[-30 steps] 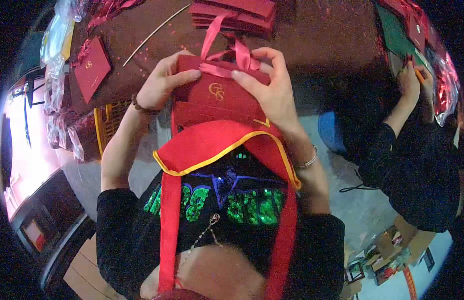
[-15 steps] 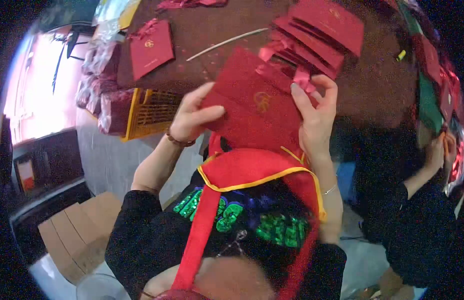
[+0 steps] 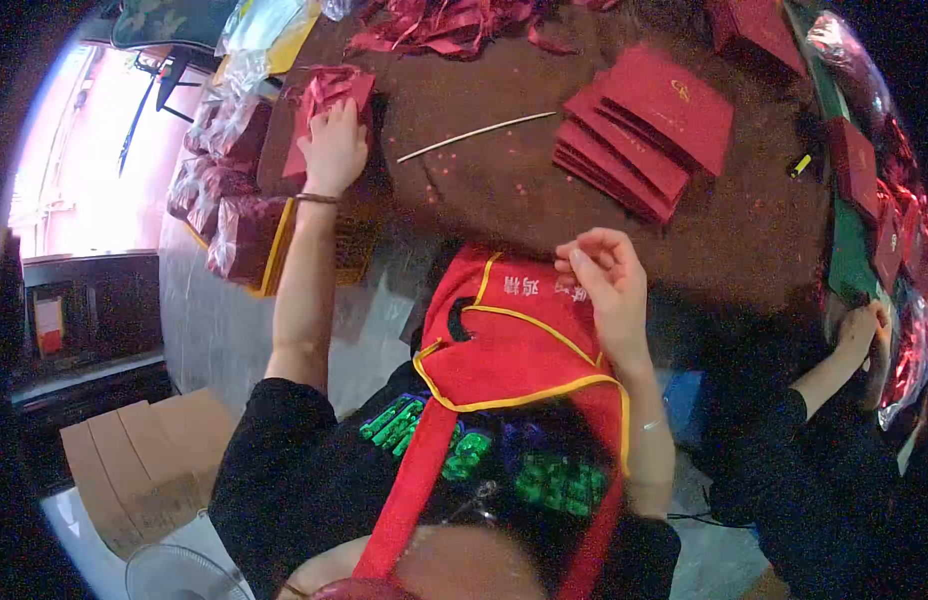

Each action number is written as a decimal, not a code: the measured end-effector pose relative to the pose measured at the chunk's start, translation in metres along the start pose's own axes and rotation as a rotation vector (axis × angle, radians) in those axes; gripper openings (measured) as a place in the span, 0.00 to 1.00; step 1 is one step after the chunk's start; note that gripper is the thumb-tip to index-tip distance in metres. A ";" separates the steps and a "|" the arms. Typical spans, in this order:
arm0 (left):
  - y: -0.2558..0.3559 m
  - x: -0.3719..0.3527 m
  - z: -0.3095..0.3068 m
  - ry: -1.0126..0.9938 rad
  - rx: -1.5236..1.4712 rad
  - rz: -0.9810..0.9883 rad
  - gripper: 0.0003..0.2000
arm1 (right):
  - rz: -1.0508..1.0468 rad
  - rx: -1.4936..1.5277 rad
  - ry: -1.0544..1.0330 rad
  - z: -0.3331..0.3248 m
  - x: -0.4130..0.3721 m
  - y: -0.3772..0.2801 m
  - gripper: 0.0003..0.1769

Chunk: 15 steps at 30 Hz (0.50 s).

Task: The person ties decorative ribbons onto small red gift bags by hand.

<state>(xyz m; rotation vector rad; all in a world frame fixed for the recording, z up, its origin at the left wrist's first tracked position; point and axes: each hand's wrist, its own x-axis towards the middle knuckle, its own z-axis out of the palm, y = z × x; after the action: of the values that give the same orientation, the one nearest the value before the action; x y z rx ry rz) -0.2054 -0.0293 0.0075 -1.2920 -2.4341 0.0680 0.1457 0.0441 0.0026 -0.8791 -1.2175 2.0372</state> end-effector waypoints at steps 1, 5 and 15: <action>0.007 0.005 -0.001 -0.139 0.069 -0.074 0.21 | -0.005 -0.004 0.005 -0.005 -0.002 -0.002 0.08; 0.006 0.020 0.001 -0.101 0.156 -0.214 0.18 | -0.021 -0.062 0.080 -0.026 -0.001 -0.011 0.07; 0.010 0.012 0.034 -0.054 0.268 -0.276 0.26 | -0.327 -0.049 0.447 -0.082 0.023 -0.053 0.09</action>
<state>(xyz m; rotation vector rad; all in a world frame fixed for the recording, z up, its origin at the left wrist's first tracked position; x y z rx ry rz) -0.2158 -0.0093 -0.0227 -0.8440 -2.5201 0.3449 0.2047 0.1244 0.0155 -1.0165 -1.0779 1.4603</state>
